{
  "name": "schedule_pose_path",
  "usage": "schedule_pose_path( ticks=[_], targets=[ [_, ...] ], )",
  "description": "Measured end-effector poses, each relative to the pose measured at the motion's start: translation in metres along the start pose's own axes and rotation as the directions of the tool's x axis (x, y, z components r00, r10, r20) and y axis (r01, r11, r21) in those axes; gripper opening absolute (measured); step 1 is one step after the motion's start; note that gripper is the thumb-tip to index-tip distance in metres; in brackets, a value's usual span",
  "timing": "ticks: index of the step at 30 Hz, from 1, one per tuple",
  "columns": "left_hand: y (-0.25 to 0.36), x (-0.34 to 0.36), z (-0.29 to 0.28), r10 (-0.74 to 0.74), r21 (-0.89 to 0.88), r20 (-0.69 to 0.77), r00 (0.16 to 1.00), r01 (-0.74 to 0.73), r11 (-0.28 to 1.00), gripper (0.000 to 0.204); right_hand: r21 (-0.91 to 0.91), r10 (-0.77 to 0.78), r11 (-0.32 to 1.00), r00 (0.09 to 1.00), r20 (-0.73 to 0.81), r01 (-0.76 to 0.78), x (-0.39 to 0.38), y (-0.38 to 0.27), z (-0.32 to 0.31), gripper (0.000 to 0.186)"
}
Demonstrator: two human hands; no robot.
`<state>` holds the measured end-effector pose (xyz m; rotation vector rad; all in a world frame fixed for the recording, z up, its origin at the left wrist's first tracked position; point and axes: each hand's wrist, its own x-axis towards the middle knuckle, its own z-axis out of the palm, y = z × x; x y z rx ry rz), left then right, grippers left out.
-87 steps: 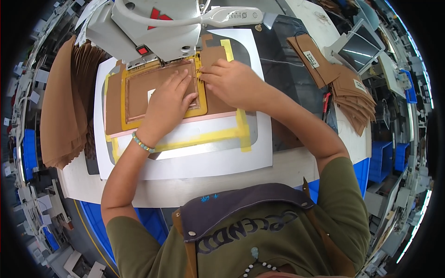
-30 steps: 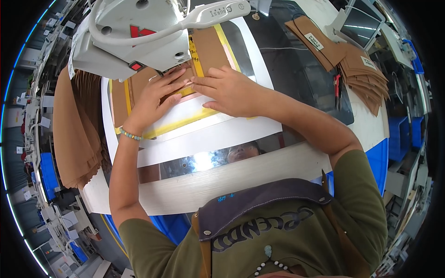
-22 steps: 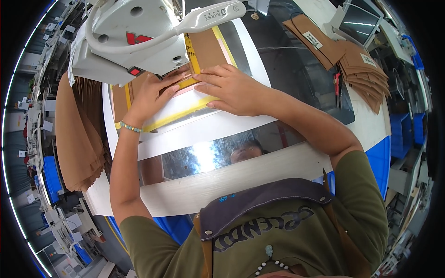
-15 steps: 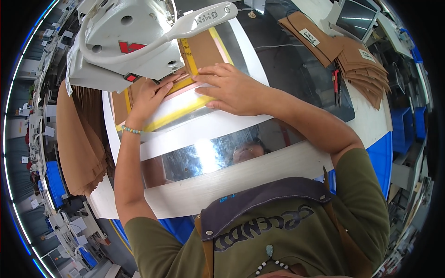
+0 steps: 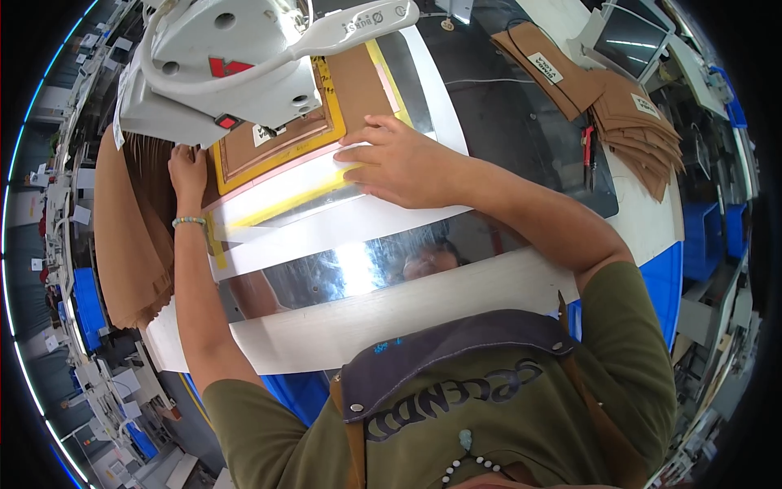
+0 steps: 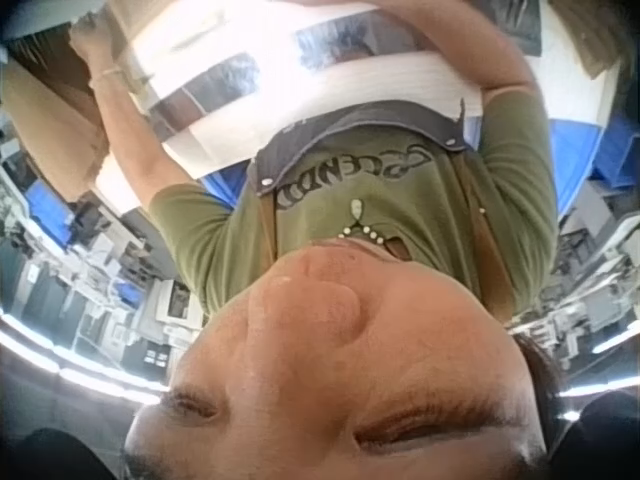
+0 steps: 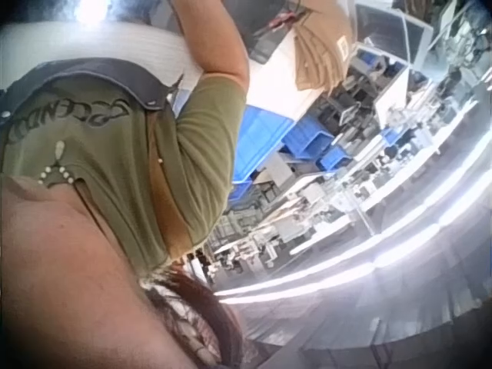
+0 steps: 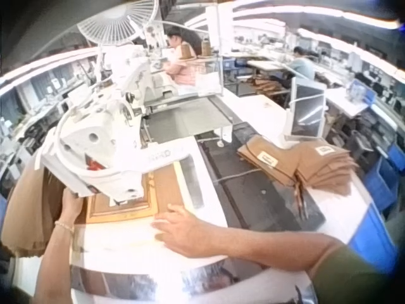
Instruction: Sewing brand labels onto fabric or leather pieces using an industrial sewing machine.
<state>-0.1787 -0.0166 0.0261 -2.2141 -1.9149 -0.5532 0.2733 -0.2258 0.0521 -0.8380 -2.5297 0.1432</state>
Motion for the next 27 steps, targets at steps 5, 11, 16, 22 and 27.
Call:
schedule_pose_path(
  ticks=[5, 11, 16, 22, 27],
  targets=[
    [-0.012, 0.015, 0.004, -0.114, -0.069, 0.108, 0.988, 0.121, 0.99, 0.067, -0.064, -0.012, 0.998, 0.997, -0.071, 0.007, 0.002, 0.003, -0.002, 0.024],
    [-0.008, 0.028, 0.01, -0.133, -0.187, 0.197, 0.971, 0.17, 0.968, 0.074, 0.105, -0.028, 0.994, 0.998, 0.05, 0.023, 0.014, -0.024, -0.027, 0.026],
    [0.006, 0.027, 0.03, -0.136, -0.314, 0.235, 0.962, 0.207, 0.927, 0.07, 0.228, -0.047, 0.973, 0.998, 0.029, 0.039, 0.04, -0.038, -0.022, 0.027],
    [0.088, 0.012, 0.051, -0.048, -0.107, -0.069, 0.996, 0.041, 0.993, 0.047, 0.128, 0.083, 0.987, 0.988, 0.129, -0.1, 0.065, -0.054, 0.017, 0.04],
    [0.127, 0.01, 0.051, 0.145, -0.158, -0.276, 0.95, -0.194, 0.968, 0.033, -0.073, 0.111, 0.992, 0.986, 0.123, -0.103, 0.047, -0.058, 0.016, 0.048]
  ],
)
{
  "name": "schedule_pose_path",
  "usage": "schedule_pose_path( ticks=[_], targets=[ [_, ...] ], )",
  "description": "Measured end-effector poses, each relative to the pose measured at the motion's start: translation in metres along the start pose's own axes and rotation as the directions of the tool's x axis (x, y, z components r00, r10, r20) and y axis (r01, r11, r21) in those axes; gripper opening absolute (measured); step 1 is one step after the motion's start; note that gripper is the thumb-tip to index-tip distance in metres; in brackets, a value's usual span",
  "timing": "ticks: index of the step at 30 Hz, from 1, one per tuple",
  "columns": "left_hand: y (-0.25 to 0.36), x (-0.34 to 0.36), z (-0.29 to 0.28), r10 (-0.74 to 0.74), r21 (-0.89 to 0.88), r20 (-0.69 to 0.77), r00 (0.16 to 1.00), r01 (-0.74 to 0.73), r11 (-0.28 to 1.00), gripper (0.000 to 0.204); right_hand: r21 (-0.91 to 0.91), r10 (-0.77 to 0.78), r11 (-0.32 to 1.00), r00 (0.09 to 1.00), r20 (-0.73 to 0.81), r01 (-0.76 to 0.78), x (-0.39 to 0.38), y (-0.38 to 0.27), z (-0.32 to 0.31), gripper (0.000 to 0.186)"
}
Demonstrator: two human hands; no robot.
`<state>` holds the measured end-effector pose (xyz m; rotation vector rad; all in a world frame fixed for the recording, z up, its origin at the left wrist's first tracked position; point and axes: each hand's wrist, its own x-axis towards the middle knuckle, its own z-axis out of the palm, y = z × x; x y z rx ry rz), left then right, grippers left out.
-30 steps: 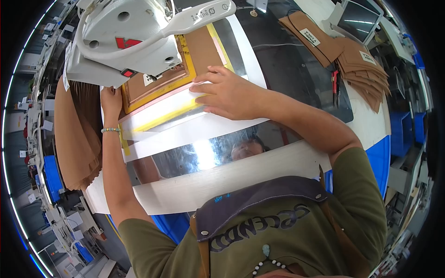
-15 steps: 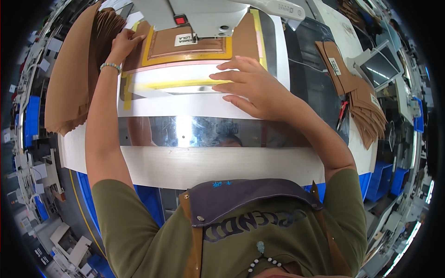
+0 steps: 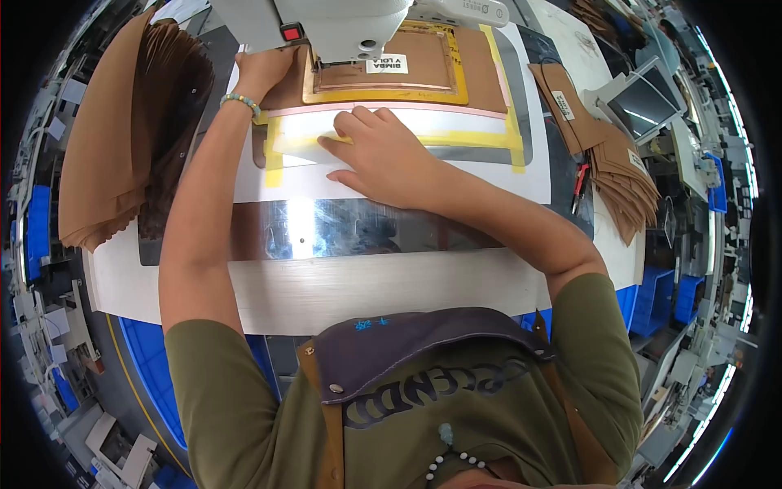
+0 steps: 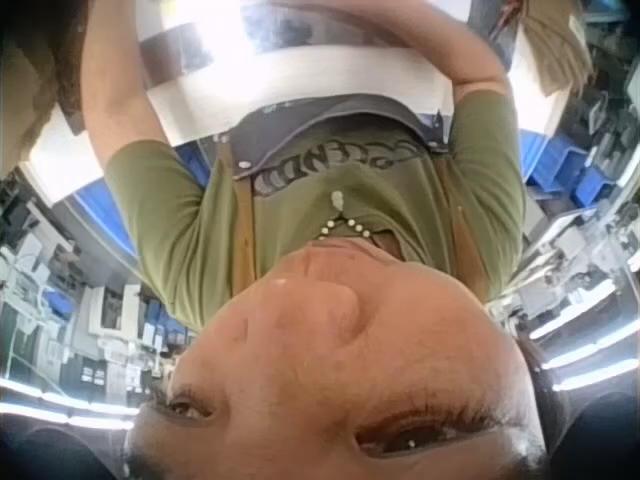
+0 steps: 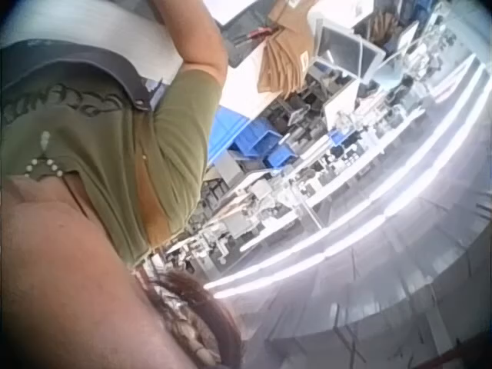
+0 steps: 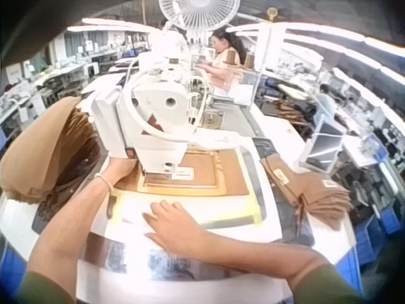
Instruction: Sewing brand labels onto fabric or leather pieces using an industrial sewing machine.
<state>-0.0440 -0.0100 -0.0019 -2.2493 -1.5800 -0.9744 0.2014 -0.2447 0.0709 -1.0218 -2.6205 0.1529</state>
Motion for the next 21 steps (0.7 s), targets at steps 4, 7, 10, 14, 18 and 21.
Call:
schedule_pose_path(
  ticks=[4, 7, 10, 14, 18, 21],
  targets=[
    [0.032, -0.004, 0.011, 0.252, 0.056, -0.041, 0.967, -0.249, 0.967, 0.024, -0.055, -0.06, 0.997, 0.986, -0.153, 0.052, -0.03, 0.027, 0.005, 0.036],
    [0.059, -0.009, 0.004, 0.215, -0.069, 0.057, 0.975, -0.211, 0.975, 0.035, 0.01, -0.044, 0.999, 0.979, -0.199, 0.047, -0.046, 0.043, 0.002, 0.029],
    [0.067, -0.004, 0.002, 0.14, -0.123, 0.108, 0.984, -0.127, 0.984, 0.04, 0.117, -0.02, 0.992, 0.973, -0.229, 0.047, -0.053, 0.051, -0.003, 0.024],
    [0.02, -0.014, 0.013, 0.138, -0.048, -0.119, 0.983, -0.144, 0.988, 0.018, 0.214, -0.023, 0.973, 0.962, -0.271, 0.084, -0.044, 0.042, -0.002, 0.019],
    [0.018, -0.014, -0.056, -0.451, -0.364, 0.048, 0.891, 0.436, 0.823, 0.03, 0.558, 0.288, 0.815, 0.946, -0.152, -0.158, -0.047, 0.047, -0.022, 0.021],
    [0.019, -0.057, -0.161, -0.426, -0.204, 0.085, 0.901, 0.434, 0.877, 0.03, 0.559, 0.238, 0.823, 0.953, -0.185, -0.096, -0.047, 0.048, -0.033, 0.024]
  ],
)
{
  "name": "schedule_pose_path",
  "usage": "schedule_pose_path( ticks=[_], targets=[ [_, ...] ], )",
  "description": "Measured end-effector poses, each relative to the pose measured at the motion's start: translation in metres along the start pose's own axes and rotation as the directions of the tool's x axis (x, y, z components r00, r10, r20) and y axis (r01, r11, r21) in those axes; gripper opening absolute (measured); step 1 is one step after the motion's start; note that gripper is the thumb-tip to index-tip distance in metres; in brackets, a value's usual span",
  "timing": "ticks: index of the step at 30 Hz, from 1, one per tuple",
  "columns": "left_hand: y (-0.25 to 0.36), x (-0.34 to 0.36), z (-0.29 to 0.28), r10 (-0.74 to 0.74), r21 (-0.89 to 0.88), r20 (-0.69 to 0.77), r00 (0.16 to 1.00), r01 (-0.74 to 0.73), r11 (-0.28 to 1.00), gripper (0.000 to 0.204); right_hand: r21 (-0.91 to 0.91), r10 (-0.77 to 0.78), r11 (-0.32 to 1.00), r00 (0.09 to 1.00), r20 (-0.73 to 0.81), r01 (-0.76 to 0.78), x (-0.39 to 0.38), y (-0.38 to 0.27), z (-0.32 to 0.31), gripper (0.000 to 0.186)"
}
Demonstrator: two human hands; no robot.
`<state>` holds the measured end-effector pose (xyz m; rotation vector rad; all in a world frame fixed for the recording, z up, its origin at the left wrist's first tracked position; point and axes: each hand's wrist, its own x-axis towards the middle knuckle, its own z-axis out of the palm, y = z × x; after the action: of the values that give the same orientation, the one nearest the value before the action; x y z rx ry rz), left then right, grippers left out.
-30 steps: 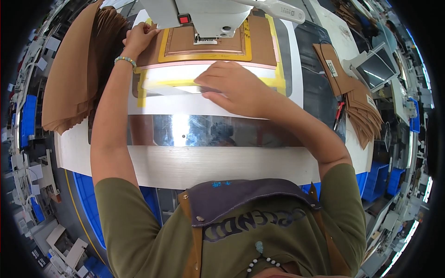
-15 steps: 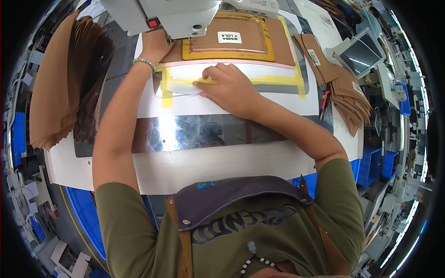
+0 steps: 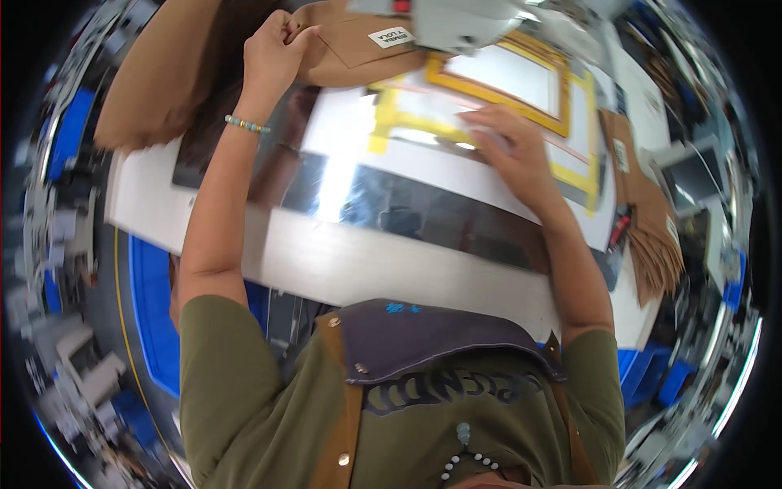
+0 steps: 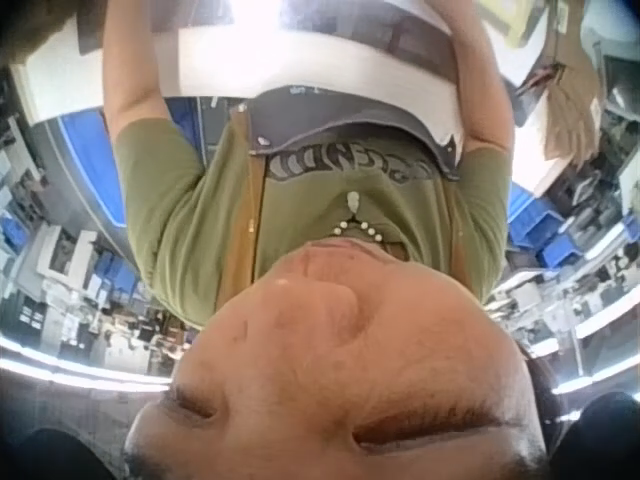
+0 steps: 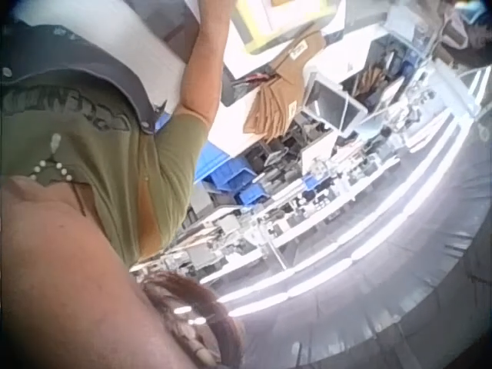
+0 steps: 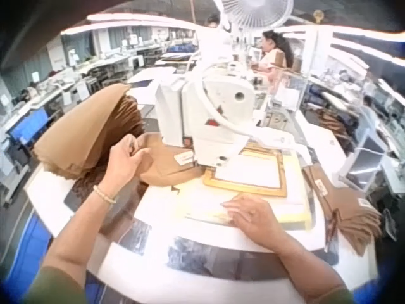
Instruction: Sewing brand labels onto fabric or leather pieces using an industrial sewing machine.
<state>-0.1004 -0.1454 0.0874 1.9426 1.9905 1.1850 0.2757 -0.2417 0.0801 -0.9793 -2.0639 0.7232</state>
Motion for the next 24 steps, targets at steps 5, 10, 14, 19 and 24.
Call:
schedule_pose_path(
  ticks=[5, 10, 14, 19, 24],
  targets=[
    [-0.067, -0.122, -0.163, -0.041, 0.057, -0.359, 0.933, 0.066, 0.996, 0.037, 0.162, 0.183, 0.964, 0.969, 0.166, -0.21, -0.005, -0.007, -0.003, 0.023],
    [-0.136, -0.277, -0.288, -0.193, 0.029, -0.488, 0.851, 0.237, 0.971, 0.044, 0.143, 0.168, 0.969, 0.964, 0.208, -0.2, -0.006, -0.003, 0.003, 0.023],
    [-0.182, -0.394, -0.328, -0.415, -0.01, -0.549, 0.725, 0.491, 0.871, 0.048, 0.109, 0.189, 0.971, 0.961, 0.201, -0.214, -0.007, -0.006, 0.002, 0.023],
    [-0.25, -0.552, -0.358, -0.577, -0.155, -0.712, 0.401, 0.711, 0.686, 0.053, 0.081, 0.176, 0.977, 0.963, 0.204, -0.196, -0.007, -0.008, 0.003, 0.024],
    [-0.258, -0.64, -0.348, -0.667, 0.014, -0.73, 0.147, 0.979, 0.201, 0.061, 0.1, 0.155, 0.979, 0.968, 0.196, -0.177, -0.007, -0.003, 0.001, 0.024]
  ],
)
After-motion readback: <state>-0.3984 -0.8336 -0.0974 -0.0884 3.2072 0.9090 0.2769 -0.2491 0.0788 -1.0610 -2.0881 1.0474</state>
